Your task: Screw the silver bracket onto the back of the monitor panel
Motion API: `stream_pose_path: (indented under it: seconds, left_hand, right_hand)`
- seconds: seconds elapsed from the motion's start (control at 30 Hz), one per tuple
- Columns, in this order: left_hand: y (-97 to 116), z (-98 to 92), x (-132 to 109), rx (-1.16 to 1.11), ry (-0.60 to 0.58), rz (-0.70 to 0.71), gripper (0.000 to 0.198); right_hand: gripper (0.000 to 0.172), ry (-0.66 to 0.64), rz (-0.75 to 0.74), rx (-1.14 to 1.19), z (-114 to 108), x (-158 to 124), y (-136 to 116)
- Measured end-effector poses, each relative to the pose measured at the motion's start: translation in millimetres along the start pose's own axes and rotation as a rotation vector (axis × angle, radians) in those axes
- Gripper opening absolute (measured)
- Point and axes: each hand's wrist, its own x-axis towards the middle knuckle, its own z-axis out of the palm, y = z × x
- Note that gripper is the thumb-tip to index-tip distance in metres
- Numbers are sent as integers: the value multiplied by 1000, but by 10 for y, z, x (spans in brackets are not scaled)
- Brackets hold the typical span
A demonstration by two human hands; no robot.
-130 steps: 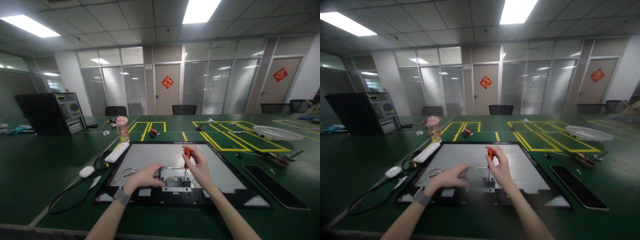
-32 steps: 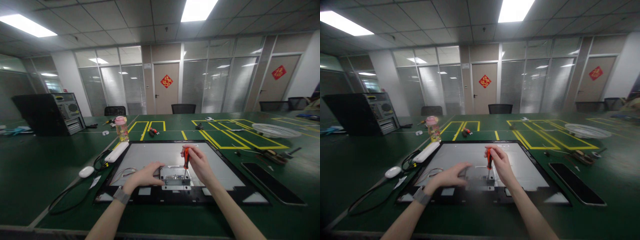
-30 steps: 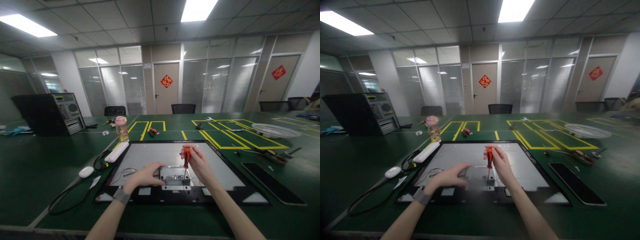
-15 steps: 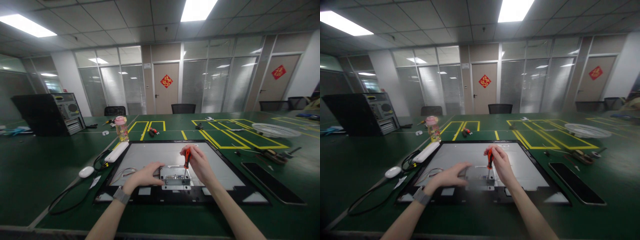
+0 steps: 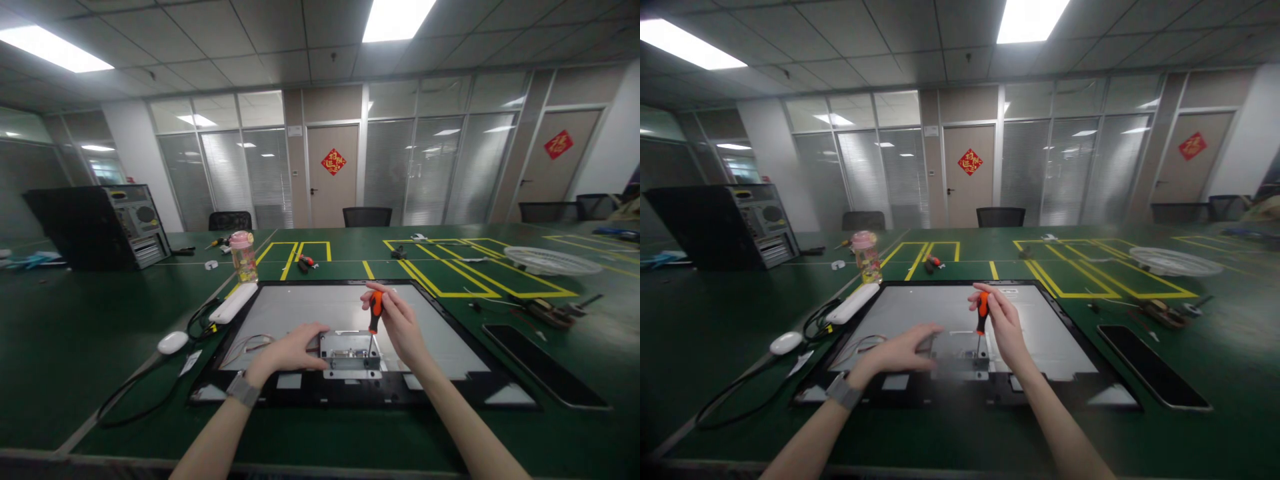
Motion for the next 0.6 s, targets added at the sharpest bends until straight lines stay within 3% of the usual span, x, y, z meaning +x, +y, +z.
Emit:
stream_pose_path:
  seconds: [0.1,0.23,0.37,0.47,0.6]
  left_hand:
    - [-1,2,-2,-3,3,2,76]
    - [-5,4,0,-1,6,-1,76]
    - [-6,-1,1,-8,2,9,76]
    - [-6,-1,-1,-17,1,13,76]
    - [3,-2,-8,-9,1,-1,76]
  right_hand:
    - [24,53,-18,-161,-11,-6,20]
    - [16,135,-159,-368,-7,-21,-4]
    - [26,93,-163,-336,1,-40,-22]
    - [22,100,-153,-346,3,-46,-1]
    - [14,138,-250,-438,-3,-43,16]
